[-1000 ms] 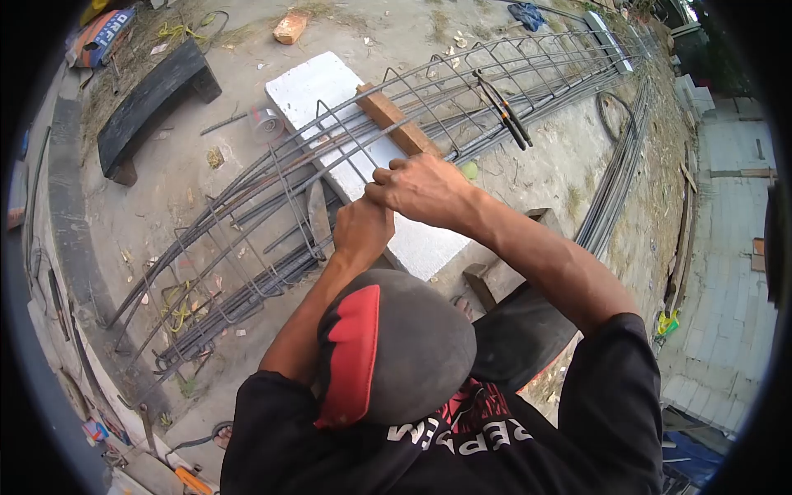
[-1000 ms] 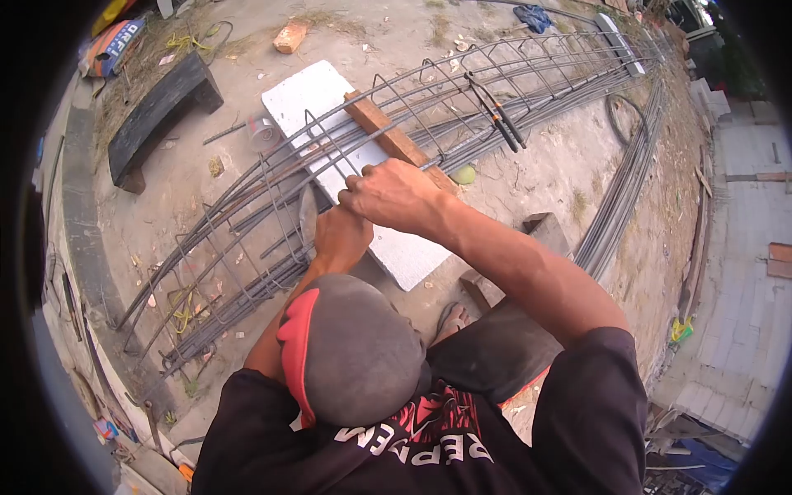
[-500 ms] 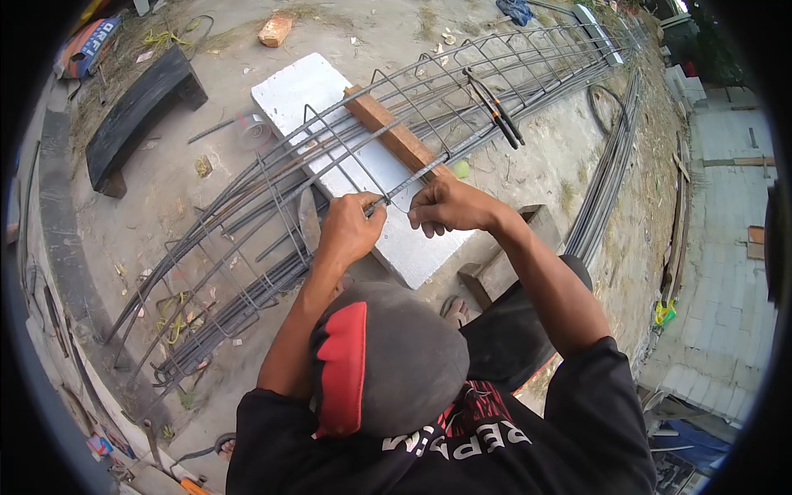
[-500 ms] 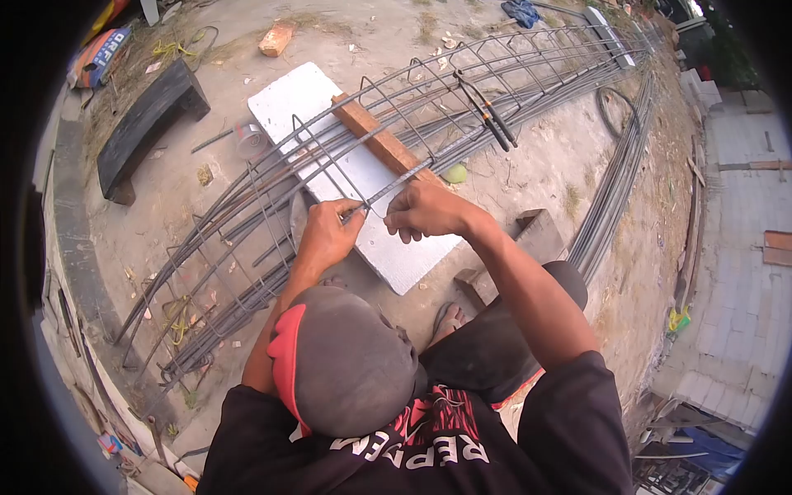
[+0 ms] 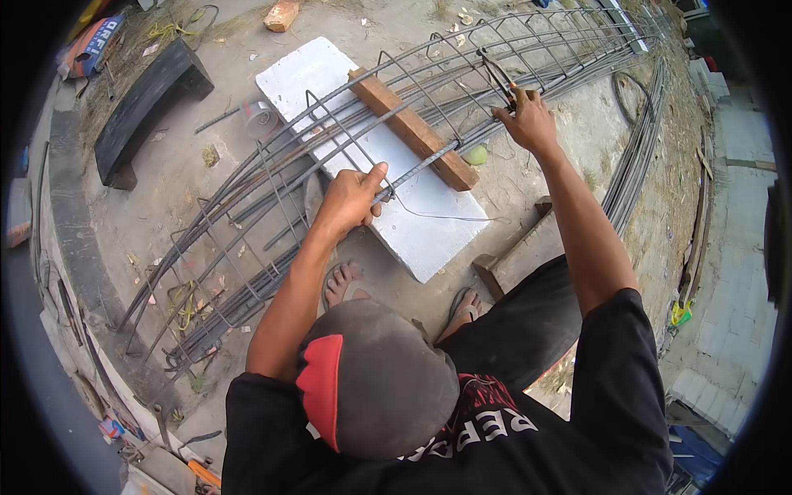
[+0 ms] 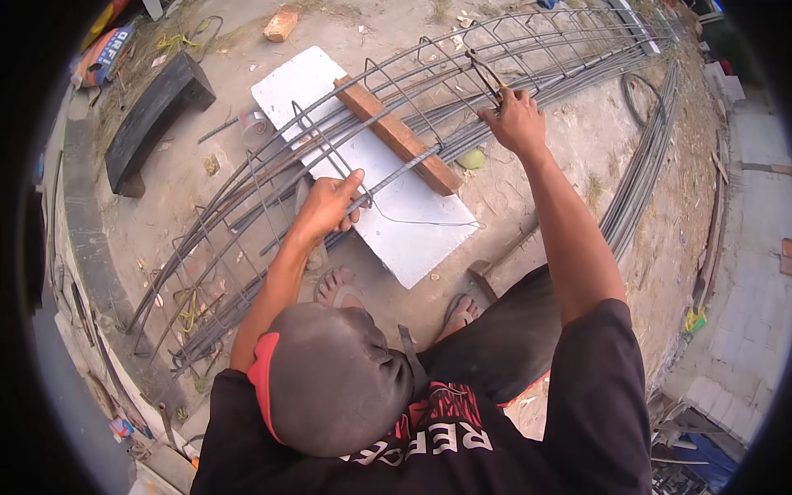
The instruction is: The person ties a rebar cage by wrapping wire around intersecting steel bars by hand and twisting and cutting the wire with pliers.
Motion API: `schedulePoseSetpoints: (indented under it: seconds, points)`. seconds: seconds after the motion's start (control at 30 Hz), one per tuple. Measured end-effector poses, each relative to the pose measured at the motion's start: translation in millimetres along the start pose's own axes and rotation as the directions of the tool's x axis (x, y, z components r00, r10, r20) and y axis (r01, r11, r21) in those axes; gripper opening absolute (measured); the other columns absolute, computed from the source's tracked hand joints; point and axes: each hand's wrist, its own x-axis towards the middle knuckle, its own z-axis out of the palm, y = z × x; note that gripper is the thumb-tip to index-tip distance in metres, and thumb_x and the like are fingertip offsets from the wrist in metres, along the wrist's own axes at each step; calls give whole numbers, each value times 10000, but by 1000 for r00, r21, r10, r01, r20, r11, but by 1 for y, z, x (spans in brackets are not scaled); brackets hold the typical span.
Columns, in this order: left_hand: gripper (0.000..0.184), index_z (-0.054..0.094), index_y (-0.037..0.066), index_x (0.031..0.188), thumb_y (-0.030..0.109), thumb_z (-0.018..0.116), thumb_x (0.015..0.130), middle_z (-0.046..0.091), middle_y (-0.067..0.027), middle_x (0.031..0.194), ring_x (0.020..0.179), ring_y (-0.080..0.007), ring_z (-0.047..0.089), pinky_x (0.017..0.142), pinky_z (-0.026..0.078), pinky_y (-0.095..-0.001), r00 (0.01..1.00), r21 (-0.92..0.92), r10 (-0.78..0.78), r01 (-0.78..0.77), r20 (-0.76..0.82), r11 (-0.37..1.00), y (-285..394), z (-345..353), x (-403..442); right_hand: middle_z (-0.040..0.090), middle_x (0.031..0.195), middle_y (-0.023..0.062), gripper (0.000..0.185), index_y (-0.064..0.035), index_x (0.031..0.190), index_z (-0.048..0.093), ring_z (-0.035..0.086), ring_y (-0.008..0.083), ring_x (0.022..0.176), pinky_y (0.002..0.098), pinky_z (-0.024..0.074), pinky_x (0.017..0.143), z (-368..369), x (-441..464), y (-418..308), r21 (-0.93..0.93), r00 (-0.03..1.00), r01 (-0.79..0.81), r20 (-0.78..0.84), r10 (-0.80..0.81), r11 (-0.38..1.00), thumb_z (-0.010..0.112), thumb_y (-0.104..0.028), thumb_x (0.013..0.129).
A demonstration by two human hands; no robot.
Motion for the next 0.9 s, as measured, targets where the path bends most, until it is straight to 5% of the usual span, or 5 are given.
schedulePoseSetpoints:
  seconds: [0.5, 0.6, 0.8, 0.87, 0.9]
  points:
    - [462, 675, -30, 915, 393, 583, 1075, 528, 4, 633, 548, -75, 531, 430, 364, -261, 998, -45, 44, -46, -42, 998, -2, 9, 4, 671, 1159, 283, 451, 22, 1185, 568, 687, 473, 1002, 536, 552, 901, 0, 34, 2, -46, 999, 38, -5, -39, 998, 681, -300, 891]
    - [514, 571, 11, 677, 368, 586, 1047, 525, -66, 537, 479, -144, 484, 499, 399, -380, 995, -17, 82, -83, -56, 996, -3, 7, 4, 712, 1047, 259, 446, 16, 1080, 616, 705, 441, 976, 534, 548, 843, -14, 37, 7, -52, 990, 133, 55, -130, 990, 748, -346, 854]
    - [460, 683, -36, 929, 383, 569, 1079, 551, -19, 620, 491, -79, 478, 426, 349, -276, 998, 28, 59, -58, -3, 998, -5, 7, 7, 740, 940, 210, 382, -26, 1000, 717, 710, 411, 946, 477, 542, 842, 12, 32, 27, 138, 995, -95, -16, 98, 986, 790, -324, 774]
    - [536, 512, 19, 649, 371, 598, 1045, 500, -46, 551, 494, -136, 473, 501, 391, -386, 996, -53, 75, -77, -50, 996, -7, 10, 9, 750, 903, 203, 358, -25, 1017, 723, 712, 406, 901, 471, 542, 827, 25, 29, 31, 177, 965, -6, -258, 52, 984, 776, -260, 753]
    - [536, 512, 19, 649, 371, 598, 1045, 500, -46, 551, 494, -136, 473, 501, 391, -386, 996, -54, 80, -82, -50, 995, -7, 10, 7, 747, 892, 189, 296, -10, 989, 717, 715, 377, 873, 438, 544, 806, 17, 28, 31, 318, 990, -120, -27, 136, 940, 755, -192, 759]
